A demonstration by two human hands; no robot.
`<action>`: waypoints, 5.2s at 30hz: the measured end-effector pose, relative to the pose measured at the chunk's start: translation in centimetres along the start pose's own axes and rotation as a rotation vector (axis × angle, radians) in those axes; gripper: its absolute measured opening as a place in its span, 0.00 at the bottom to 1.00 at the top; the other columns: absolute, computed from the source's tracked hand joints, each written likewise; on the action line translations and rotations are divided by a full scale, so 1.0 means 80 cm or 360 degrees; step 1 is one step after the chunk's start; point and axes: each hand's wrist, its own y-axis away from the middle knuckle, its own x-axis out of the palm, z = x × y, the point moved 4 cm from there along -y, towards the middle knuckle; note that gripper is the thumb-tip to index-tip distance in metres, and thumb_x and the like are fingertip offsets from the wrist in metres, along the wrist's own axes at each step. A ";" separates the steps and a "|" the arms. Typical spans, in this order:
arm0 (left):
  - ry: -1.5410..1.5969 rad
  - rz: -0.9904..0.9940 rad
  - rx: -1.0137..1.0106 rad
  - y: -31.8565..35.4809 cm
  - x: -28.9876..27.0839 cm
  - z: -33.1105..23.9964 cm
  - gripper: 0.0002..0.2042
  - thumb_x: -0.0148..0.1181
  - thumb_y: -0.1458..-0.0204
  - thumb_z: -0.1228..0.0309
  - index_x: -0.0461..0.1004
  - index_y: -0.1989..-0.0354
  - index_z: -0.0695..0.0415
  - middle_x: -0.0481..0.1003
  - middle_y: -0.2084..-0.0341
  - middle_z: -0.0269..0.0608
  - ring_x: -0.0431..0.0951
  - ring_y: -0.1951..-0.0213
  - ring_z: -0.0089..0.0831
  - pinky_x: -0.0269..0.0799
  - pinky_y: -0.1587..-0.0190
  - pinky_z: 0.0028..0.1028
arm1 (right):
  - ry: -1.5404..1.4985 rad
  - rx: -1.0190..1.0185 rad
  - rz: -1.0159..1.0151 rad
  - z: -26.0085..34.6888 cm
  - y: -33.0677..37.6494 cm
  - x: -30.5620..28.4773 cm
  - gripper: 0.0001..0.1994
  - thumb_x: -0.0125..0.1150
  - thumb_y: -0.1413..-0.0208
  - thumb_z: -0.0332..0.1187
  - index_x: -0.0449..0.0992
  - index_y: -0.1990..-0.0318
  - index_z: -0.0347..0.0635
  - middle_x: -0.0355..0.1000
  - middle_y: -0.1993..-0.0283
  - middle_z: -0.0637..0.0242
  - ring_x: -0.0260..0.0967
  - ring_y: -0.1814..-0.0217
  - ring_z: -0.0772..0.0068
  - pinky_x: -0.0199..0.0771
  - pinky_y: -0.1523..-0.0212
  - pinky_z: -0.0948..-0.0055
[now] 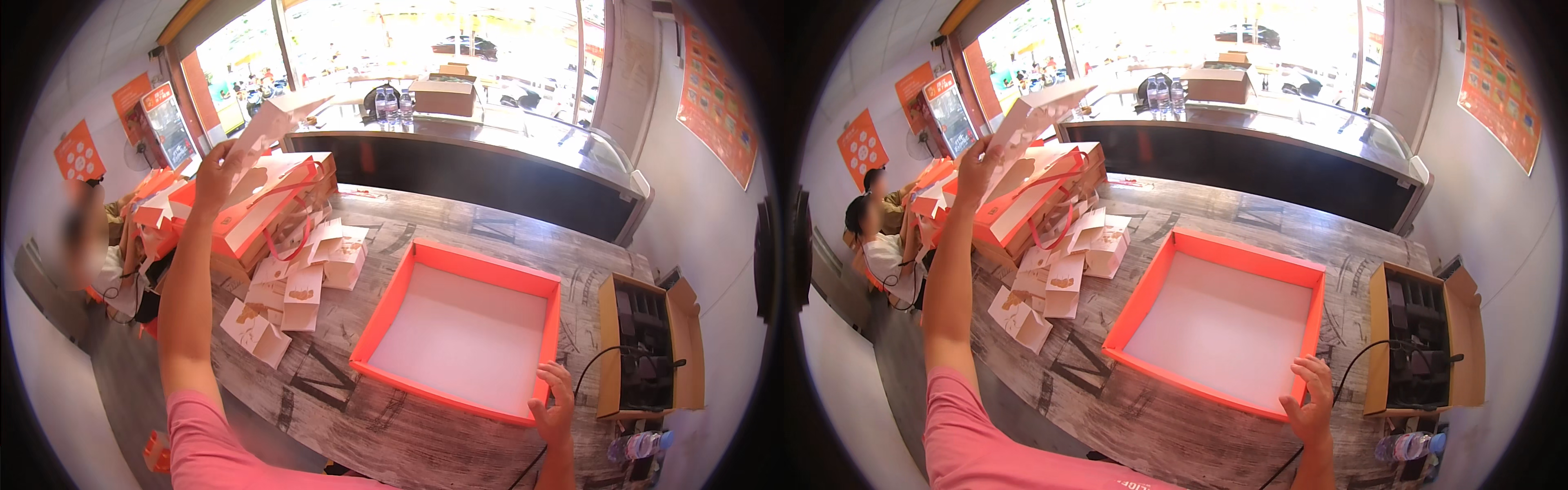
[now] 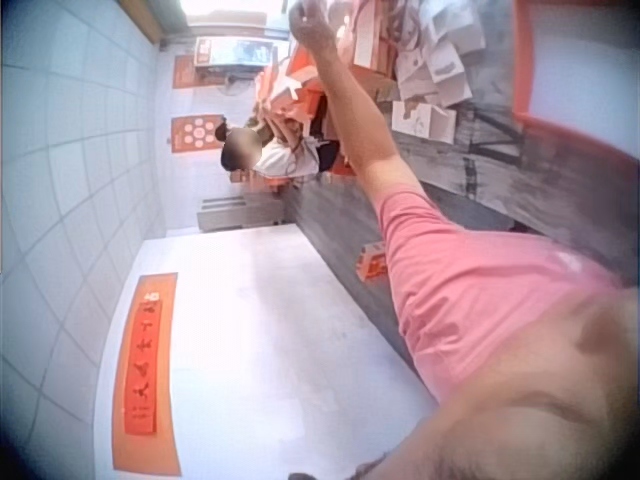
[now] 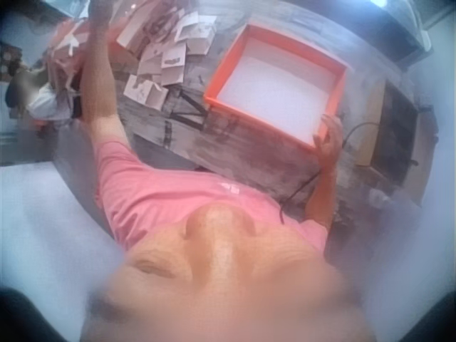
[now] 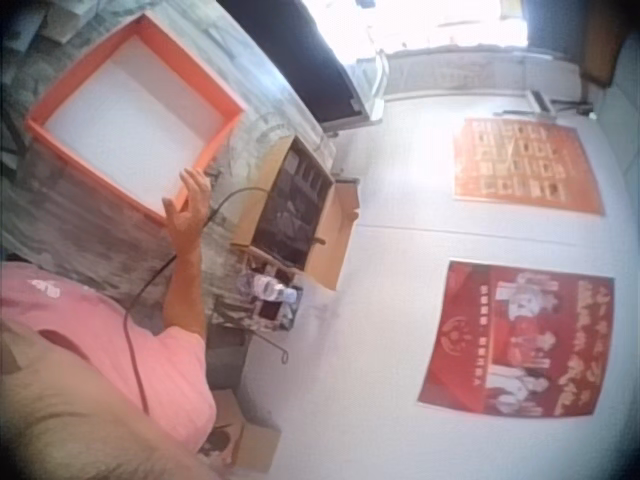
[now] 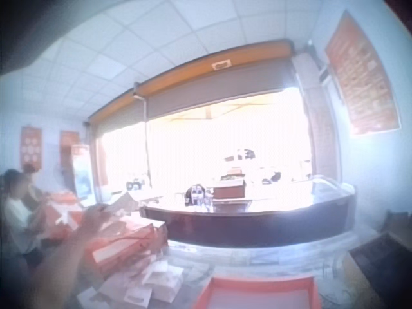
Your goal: The person assembles a large red-bordered cardboard box by folding up the flaps and then places a white six-compartment insert and several small white pre-folded boxes into it.
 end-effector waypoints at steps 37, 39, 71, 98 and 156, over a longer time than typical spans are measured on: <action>0.0255 0.0973 0.0400 0.314 0.240 -0.108 0.19 0.66 0.47 0.88 0.85 0.51 0.51 0.69 0.44 0.45 0.76 0.44 0.40 0.74 0.43 0.32 | 0.0172 0.0101 -0.0025 0.000 -0.002 -0.004 0.30 0.77 0.45 0.37 0.78 0.34 0.42 0.74 0.30 0.55 0.63 0.23 0.45 0.62 0.24 0.50; 0.0252 0.0962 0.0518 0.312 0.241 -0.112 0.19 0.68 0.49 0.88 0.84 0.51 0.51 0.69 0.43 0.45 0.77 0.45 0.39 0.73 0.42 0.31 | 0.0155 0.0104 -0.0019 -0.003 -0.001 -0.003 0.29 0.78 0.45 0.36 0.79 0.35 0.42 0.75 0.31 0.55 0.63 0.23 0.45 0.63 0.24 0.50; 0.1396 0.1206 -0.0124 0.327 0.291 -0.096 0.27 0.68 0.42 0.80 0.72 0.32 0.61 0.67 0.29 0.45 0.66 0.26 0.35 0.59 0.25 0.32 | 0.0517 -0.0423 -0.0072 0.040 -0.002 -0.027 0.27 0.79 0.53 0.55 0.85 0.51 0.48 0.79 0.41 0.61 0.77 0.47 0.57 0.67 0.33 0.46; -0.0064 0.1365 0.0761 0.333 0.272 -0.168 0.26 0.73 0.43 0.56 0.77 0.39 0.55 0.69 0.33 0.52 0.69 0.31 0.54 0.66 0.30 0.48 | 0.0893 -0.0107 0.0351 0.024 0.006 0.006 0.19 0.71 0.40 0.47 0.84 0.50 0.44 0.76 0.36 0.63 0.64 0.24 0.55 0.44 0.20 0.33; -0.0417 0.1462 0.0729 0.350 0.517 -0.305 0.45 0.52 0.38 0.32 0.55 0.18 0.47 0.50 0.18 0.50 0.41 0.17 0.53 0.32 0.19 0.61 | 0.0624 -0.0187 0.0225 0.024 0.009 0.023 0.23 0.76 0.47 0.51 0.86 0.50 0.47 0.79 0.41 0.63 0.71 0.31 0.52 0.55 0.23 0.36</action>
